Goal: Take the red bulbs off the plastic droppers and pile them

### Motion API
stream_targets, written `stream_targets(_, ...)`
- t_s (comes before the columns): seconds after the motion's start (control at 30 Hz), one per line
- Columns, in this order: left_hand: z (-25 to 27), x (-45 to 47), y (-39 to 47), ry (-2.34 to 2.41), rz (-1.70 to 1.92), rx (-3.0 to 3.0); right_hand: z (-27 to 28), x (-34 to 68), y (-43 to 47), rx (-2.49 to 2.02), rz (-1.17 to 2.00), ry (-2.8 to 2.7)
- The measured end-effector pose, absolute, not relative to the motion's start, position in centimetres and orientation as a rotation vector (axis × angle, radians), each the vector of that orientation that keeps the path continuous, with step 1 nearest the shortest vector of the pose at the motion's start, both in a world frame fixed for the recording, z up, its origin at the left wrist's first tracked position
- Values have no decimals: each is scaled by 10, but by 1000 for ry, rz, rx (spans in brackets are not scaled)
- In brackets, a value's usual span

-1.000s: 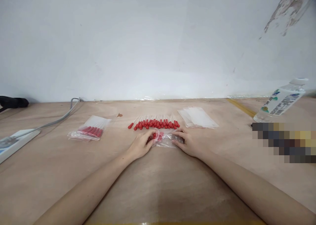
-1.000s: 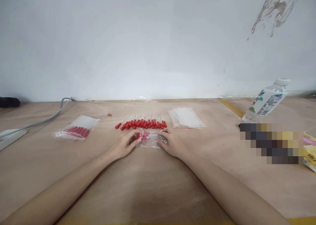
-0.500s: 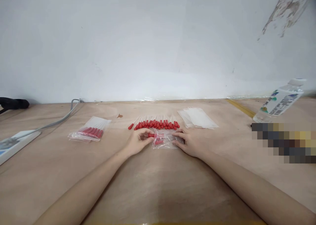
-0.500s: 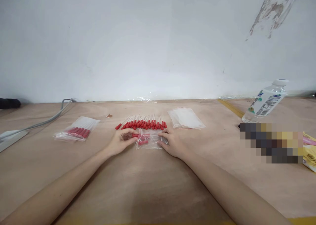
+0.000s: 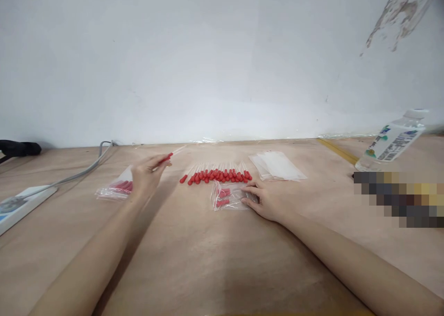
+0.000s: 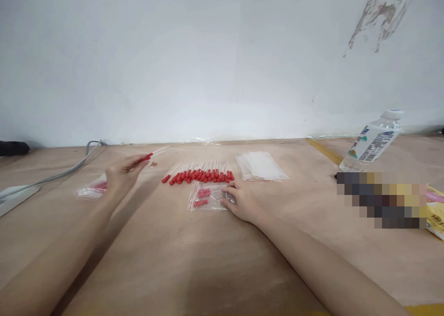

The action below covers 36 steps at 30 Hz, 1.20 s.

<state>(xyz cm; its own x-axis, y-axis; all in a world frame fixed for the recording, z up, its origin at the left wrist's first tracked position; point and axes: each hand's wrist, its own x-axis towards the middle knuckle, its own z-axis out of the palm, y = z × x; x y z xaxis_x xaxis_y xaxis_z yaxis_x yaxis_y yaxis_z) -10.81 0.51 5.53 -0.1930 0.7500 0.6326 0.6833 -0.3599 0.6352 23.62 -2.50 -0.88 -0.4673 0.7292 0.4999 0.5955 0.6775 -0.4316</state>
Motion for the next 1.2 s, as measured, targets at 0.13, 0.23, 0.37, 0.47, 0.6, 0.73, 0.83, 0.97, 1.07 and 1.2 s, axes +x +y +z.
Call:
stream_targets(0.13, 20, -94, 16, 1740, 1462, 2386, -10, 237, -25, -1017, 245, -2214)
stream_targets(0.23, 11, -88, 15, 1752, 1304, 2513, -9, 236, -25, -1029, 242, -2216)
stream_targets(0.37, 12, -84, 10, 1762, 1169, 2564, -6, 236, -26, -1036, 224, -2229)
stream_targets(0.47, 10, -85, 9, 1747, 1174, 2571, -5, 237, -27, -1054, 216, -2238)
stream_targets(0.6, 5, -87, 10, 1786, 1191, 2501, -8, 237, -27, -1054, 244, -2225)
stream_targets(0.73, 1, -89, 11, 1800, 1200, 2293, -10, 237, -26, -1050, 244, -2219)
stream_targets(0.83, -2, -89, 13, 1766, 1265, 2140, -8, 236, -27, -1055, 225, -2230)
stream_targets(0.97, -2, -83, 14, 1726, 1436, 2053, -4, 236, -29, -1088, 206, -2240)
stream_targets(1.07, 0, -79, 14, 1746, 1409, 2067, -5, 236, -29, -1076, 196, -2231)
stream_targets(1.2, 5, -79, 12, 1888, 1382, 2137, -8, 236, -27, -1056, 230, -2221)
